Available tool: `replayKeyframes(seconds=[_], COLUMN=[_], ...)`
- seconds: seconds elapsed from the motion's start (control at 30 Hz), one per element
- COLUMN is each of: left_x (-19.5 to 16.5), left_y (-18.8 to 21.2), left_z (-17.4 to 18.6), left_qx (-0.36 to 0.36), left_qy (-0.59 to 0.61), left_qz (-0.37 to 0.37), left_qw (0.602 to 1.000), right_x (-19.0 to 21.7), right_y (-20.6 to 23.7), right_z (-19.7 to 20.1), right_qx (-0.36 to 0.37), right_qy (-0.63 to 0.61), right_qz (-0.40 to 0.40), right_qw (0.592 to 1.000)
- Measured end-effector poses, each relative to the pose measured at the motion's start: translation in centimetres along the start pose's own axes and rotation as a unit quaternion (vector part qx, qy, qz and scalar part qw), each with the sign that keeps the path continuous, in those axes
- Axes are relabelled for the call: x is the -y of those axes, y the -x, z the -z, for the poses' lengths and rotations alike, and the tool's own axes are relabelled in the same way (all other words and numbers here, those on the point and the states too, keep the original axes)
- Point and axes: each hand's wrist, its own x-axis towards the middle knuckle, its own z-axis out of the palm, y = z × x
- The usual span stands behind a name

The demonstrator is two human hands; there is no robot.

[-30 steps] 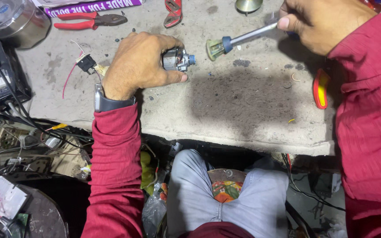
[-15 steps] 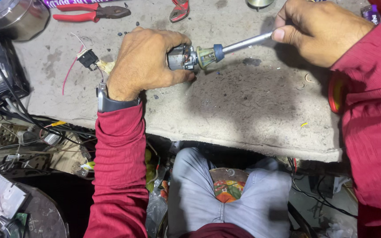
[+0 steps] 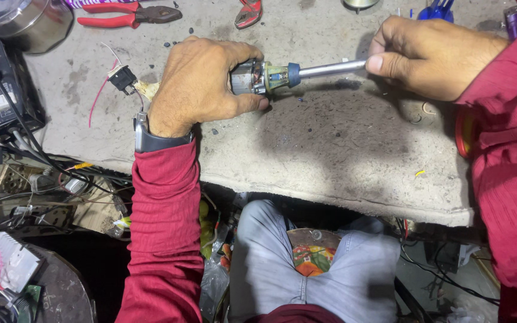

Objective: The person sits at a cluttered workbench and uses a long screwdriver to work on a small electric motor assembly, repeatedly turning the screwdriver against the motor housing while holding the component steady. They reposition the motor, manipulate small parts by hand, and continue driving the screwdriver into the assembly.

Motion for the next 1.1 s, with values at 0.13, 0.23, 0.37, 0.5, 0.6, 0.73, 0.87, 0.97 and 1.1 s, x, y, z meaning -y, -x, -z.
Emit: replayKeyframes(seconds=[0.13,0.23,0.37,0.5,0.6,0.73,0.87,0.97,1.1], left_x=[0.0,-0.1,-0.7,-2.1,-2.8,-2.7,-2.7,-2.2,-1.7], left_y=[0.0,0.1,0.3,0.3,0.5,0.4,0.4,0.5,0.7], left_z=[-0.1,0.0,0.1,-0.7,-1.4,-1.7,-2.3,-2.7,-3.1], left_qx=[0.004,0.008,-0.018,0.026,-0.012,-0.023,-0.032,-0.013,-0.033], left_qy=[-0.002,-0.017,-0.009,-0.081,-0.097,-0.072,-0.077,-0.076,-0.097], left_qz=[0.003,0.001,-0.059,-0.014,-0.03,-0.016,0.013,0.015,-0.004], left_qw=[1.0,1.0,0.998,0.996,0.995,0.997,0.996,0.997,0.995], right_x=[1.4,1.9,1.8,1.7,1.6,1.0,0.4,0.0,-1.2], right_y=[-0.1,-0.3,-0.4,-0.4,-0.6,-0.7,-0.9,-0.7,-0.3], right_z=[-0.3,-0.6,-0.9,-0.9,-0.9,-1.1,-1.5,-1.5,-0.5], right_qx=[0.053,0.06,-0.006,-0.016,0.007,-0.024,-0.03,-0.025,0.0], right_qy=[0.127,0.113,0.062,0.008,0.033,0.021,0.001,0.002,0.038], right_qz=[-0.069,-0.076,-0.015,-0.018,-0.053,0.0,0.041,0.046,0.029], right_qw=[0.988,0.989,0.998,1.0,0.998,0.999,0.999,0.999,0.999])
